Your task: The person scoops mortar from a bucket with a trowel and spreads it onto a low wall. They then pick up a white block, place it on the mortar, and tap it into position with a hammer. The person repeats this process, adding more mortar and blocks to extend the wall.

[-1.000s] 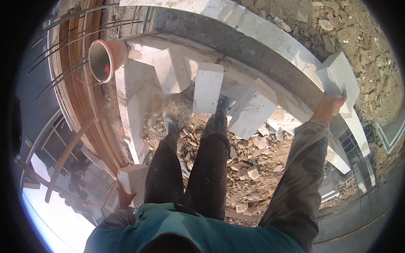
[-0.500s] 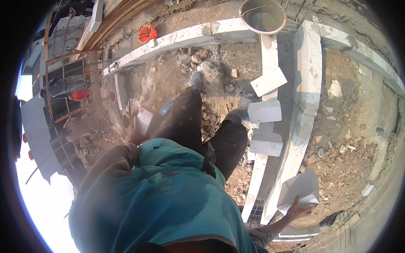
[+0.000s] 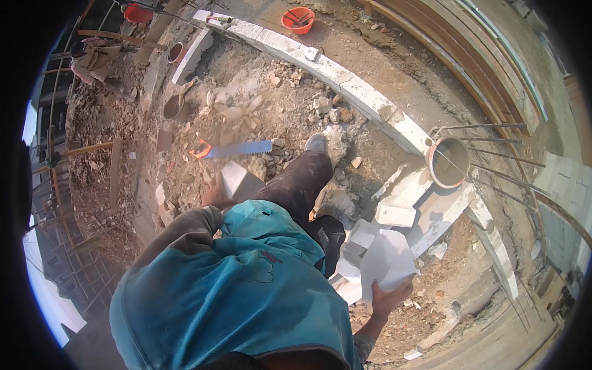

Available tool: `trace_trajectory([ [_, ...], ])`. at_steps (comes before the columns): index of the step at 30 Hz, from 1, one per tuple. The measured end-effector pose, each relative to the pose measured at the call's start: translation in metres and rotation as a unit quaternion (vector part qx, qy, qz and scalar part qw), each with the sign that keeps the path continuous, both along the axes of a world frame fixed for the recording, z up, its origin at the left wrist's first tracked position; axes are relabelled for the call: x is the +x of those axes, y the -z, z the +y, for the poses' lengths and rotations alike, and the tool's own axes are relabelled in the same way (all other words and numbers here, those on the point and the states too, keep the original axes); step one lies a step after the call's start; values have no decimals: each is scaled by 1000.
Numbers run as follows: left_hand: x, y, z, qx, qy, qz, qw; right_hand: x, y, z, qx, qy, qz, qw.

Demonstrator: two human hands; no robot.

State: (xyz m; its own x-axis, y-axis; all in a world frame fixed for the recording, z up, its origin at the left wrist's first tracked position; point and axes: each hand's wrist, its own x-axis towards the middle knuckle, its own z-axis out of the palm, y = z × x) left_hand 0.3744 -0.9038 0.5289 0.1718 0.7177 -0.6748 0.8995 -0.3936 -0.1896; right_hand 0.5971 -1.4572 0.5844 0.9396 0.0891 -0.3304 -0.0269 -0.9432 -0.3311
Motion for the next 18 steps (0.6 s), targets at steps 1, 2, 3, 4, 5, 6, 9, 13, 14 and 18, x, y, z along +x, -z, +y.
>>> trace_trajectory([
  [1, -4, 6, 10, -2, -13, -6, 1000, 19, -3, 24, 5, -38, 3, 999],
  [2, -7, 10, 20, -2, -26, -11, 1000, 33, -1, 40, -16, -57, 8, 998],
  [3, -10, 12, 32, -3, -39, -16, 999, 47, 0, 60, -2, -73, 20, 997],
  [4, -8, 7, 43, -7, -59, -20, 998, 62, -4, 80, 12, -86, 31, 996],
  [5, -5, 0, 56, -9, -78, -25, 997, 77, -8, 101, 26, -100, 43, 994],
  [6, -2, -7, 67, -9, -97, -30, 995, 91, -23, 136, -3, -108, 59, 992],
  [9, -12, -18, 96, -7, -175, -39, 984, 127, -33, 197, -5, -157, 73, 985],
  [13, -14, -37, 133, 22, -270, -88, 959, 163, -42, 252, -1, -231, 53, 972],
  [14, -15, -39, 147, 29, -294, -104, 950, 171, -38, 263, 25, -244, 42, 969],
  [18, -32, -5, 187, 75, -366, -217, 902, 205, -38, 311, 109, -219, 97, 965],
])
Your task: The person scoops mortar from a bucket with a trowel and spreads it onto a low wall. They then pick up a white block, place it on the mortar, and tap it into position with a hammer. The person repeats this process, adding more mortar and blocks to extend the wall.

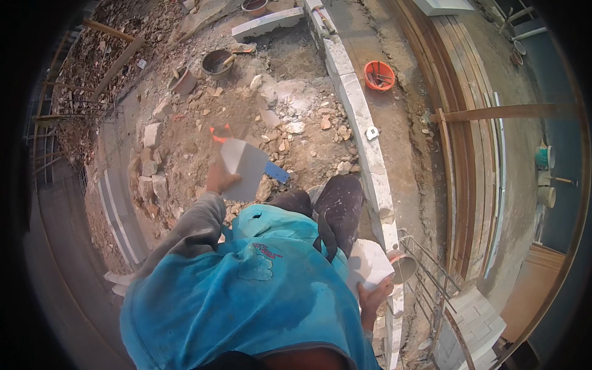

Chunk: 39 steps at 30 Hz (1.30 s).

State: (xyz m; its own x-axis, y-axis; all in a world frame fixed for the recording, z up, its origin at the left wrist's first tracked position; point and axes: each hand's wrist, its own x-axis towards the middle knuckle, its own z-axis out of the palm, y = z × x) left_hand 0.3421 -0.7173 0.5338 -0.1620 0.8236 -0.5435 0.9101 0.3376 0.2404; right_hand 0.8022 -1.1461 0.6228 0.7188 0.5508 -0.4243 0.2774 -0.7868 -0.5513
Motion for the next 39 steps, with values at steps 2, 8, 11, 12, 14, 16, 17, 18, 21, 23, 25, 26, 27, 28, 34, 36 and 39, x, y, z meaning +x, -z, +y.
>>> trace_trajectory([
  [2, -13, 12, 11, 35, -52, -50, 997, 8, -7, 32, -24, -27, 11, 999],
  [8, -13, 1, 49, 112, -349, -374, 852, 43, -34, 167, -177, 20, 123, 976],
  [11, -11, -19, 51, 94, -501, -422, 750, 60, -40, 225, -217, -188, 72, 955],
  [12, -9, -25, 60, 106, -527, -443, 718, 65, -46, 249, -191, -211, 76, 956],
  [14, -9, -44, 50, 132, -579, -480, 646, 77, -51, 279, -174, -240, 47, 954],
  [16, -11, -53, 48, 158, -606, -520, 581, 102, -40, 311, -148, -284, 5, 947],
  [17, -4, -62, 54, 177, -615, -530, 556, 108, -38, 330, -140, -314, -28, 939],
  [18, 2, -82, 59, 201, -626, -533, 532, 110, -39, 354, -134, -349, -58, 926],
  [21, 4, -92, 61, 274, -615, -552, 492, 102, -50, 435, -114, -432, -126, 885],
  [23, 5, -92, 61, 271, -634, -572, 444, 94, -62, 485, -95, -453, -131, 876],
  [25, 6, -102, 68, 274, -630, -586, 429, 83, -64, 527, -91, -464, -141, 870],
  [26, 6, -104, 71, 274, -630, -593, 421, 82, -61, 545, -77, -476, -152, 863],
  [27, 5, -103, 73, 278, -634, -595, 410, 80, -57, 560, -63, -489, -162, 855],
  [28, 3, -101, 75, 281, -638, -596, 398, 75, -53, 575, -42, -501, -187, 844],
  [34, -9, -63, 84, 309, -657, -591, 350, 11, -47, 699, -40, -541, -190, 818],
  [36, -13, -58, 90, 334, -667, -565, 353, -10, -40, 750, -27, -571, -205, 795],
  [39, -16, -67, 90, 297, -722, -529, 334, -62, -40, 825, -39, -610, -198, 766],
])
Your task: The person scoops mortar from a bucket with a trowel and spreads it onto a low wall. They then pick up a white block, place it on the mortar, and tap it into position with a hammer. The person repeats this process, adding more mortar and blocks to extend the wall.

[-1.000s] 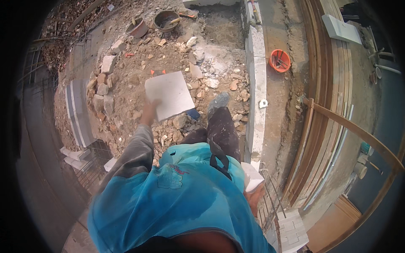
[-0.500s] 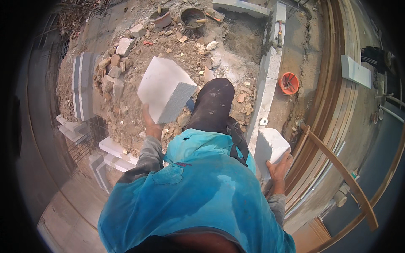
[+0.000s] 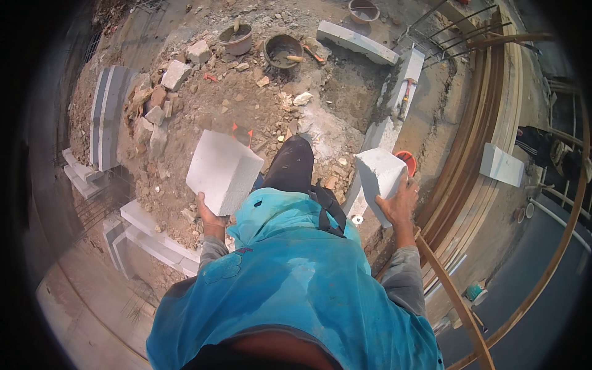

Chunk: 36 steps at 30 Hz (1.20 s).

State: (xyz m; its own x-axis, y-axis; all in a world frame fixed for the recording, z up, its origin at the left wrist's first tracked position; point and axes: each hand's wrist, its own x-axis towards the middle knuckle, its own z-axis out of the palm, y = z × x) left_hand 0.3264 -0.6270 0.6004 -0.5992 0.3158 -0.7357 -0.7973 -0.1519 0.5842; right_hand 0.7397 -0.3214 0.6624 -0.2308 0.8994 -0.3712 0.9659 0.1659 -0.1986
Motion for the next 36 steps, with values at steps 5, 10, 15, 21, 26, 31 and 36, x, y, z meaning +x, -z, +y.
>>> trace_trajectory([
  [5, -22, -6, 27, -17, -32, -8, 999, -81, 35, 122, 54, -160, 51, 984],
  [10, -27, 9, 79, -71, -78, 17, 994, -172, 60, 222, 93, -292, 139, 942],
  [15, 14, 37, 156, -14, -178, 42, 983, -229, 100, 297, 88, -401, 195, 891],
  [21, 92, 146, 207, 8, -305, 144, 941, -281, 256, 350, 31, -518, 249, 818],
  [26, 149, 183, 229, -44, -373, 122, 919, -327, 374, 342, -43, -541, 241, 805],
  [31, 194, 152, 256, -213, -402, 152, 877, -384, 412, 305, -105, -463, 202, 856],
  [36, 236, 141, 238, -241, -482, 114, 835, -480, 409, 231, -31, -491, 248, 834],
])
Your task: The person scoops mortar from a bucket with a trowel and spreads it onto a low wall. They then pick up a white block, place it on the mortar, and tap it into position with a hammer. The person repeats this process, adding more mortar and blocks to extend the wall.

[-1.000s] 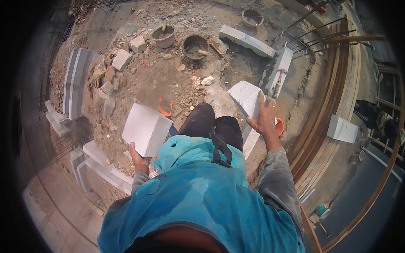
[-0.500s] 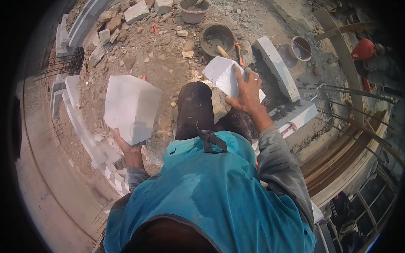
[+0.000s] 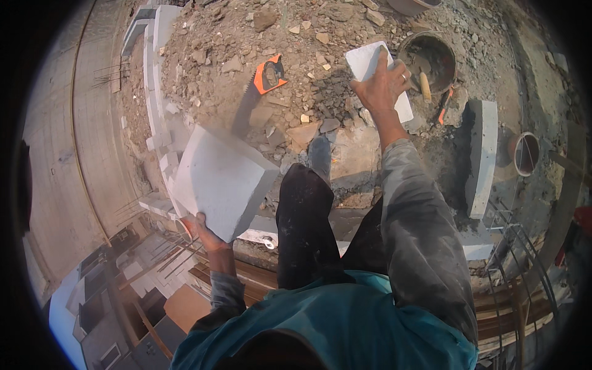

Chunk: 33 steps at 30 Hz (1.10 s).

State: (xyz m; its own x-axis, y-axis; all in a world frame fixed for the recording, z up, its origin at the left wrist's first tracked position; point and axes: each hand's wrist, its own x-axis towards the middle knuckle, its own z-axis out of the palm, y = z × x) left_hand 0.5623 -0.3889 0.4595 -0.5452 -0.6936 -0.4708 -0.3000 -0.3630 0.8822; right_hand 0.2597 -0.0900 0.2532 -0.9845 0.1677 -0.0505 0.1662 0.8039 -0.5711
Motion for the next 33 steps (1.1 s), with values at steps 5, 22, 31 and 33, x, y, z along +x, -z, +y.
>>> trace_trajectory([
  [5, 23, 24, -16, 27, -92, 50, 994, -63, 2, -112, -35, -250, 152, 956],
  [22, 17, 116, -86, 22, -133, 53, 989, -51, 149, -283, 142, -563, 75, 811],
  [31, -117, 116, -75, 89, 17, 139, 986, 63, 29, -33, -248, -245, -212, 913],
  [33, -163, 142, -67, 92, 37, 175, 980, 106, 21, 23, -254, -175, -175, 935],
])
